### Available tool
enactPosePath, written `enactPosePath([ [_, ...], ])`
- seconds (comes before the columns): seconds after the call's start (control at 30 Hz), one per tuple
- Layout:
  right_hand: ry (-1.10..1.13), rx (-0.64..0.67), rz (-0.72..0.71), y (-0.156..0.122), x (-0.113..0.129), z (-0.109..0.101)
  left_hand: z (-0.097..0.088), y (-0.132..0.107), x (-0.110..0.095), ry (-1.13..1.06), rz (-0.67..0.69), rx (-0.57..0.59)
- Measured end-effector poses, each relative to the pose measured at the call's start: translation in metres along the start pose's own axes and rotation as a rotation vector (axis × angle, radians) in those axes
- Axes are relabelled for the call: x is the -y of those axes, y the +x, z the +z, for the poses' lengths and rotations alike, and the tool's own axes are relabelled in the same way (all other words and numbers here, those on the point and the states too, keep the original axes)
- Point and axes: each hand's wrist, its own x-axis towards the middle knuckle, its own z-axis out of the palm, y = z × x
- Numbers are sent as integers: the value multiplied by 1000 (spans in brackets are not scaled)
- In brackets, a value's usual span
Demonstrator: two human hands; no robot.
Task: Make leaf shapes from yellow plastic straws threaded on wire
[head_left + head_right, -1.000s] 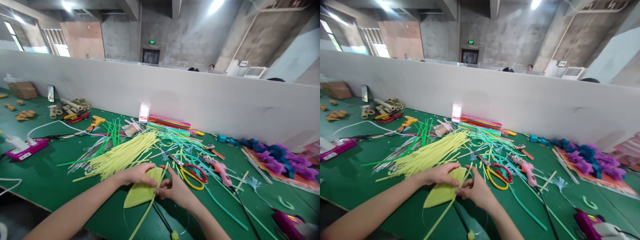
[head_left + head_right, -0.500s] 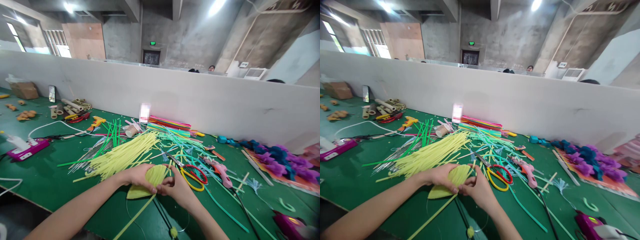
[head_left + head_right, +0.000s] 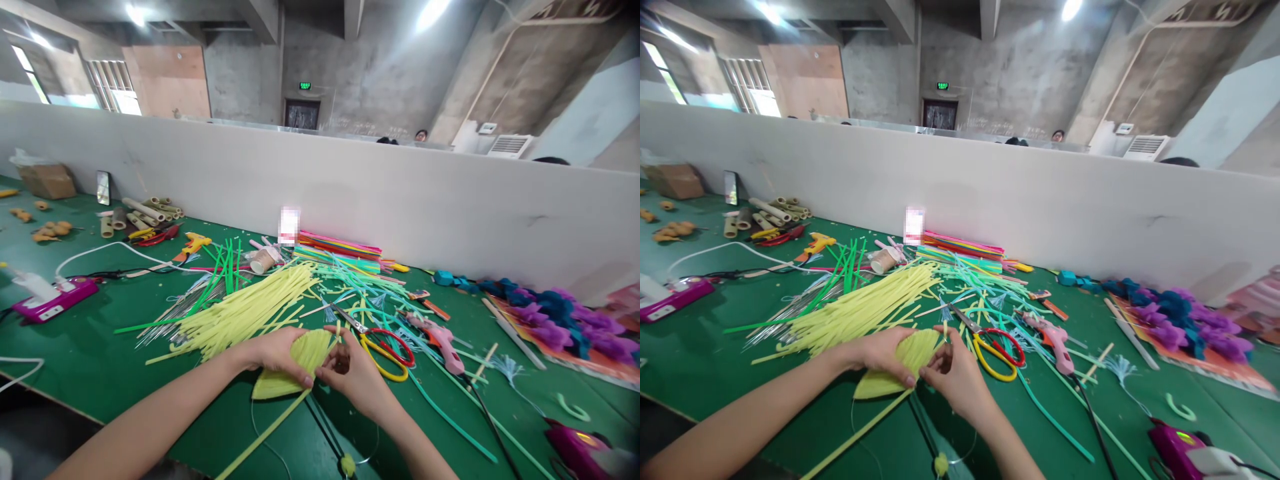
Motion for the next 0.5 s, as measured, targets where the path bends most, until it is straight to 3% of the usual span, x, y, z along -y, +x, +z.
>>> enactPosePath([
  [0.27, 106, 28, 79, 4, -6, -4, 0, 2, 3, -18, 38, 19],
  [0.5, 54, 36, 29, 4, -10, -4, 3, 1, -1, -93, 35, 21],
])
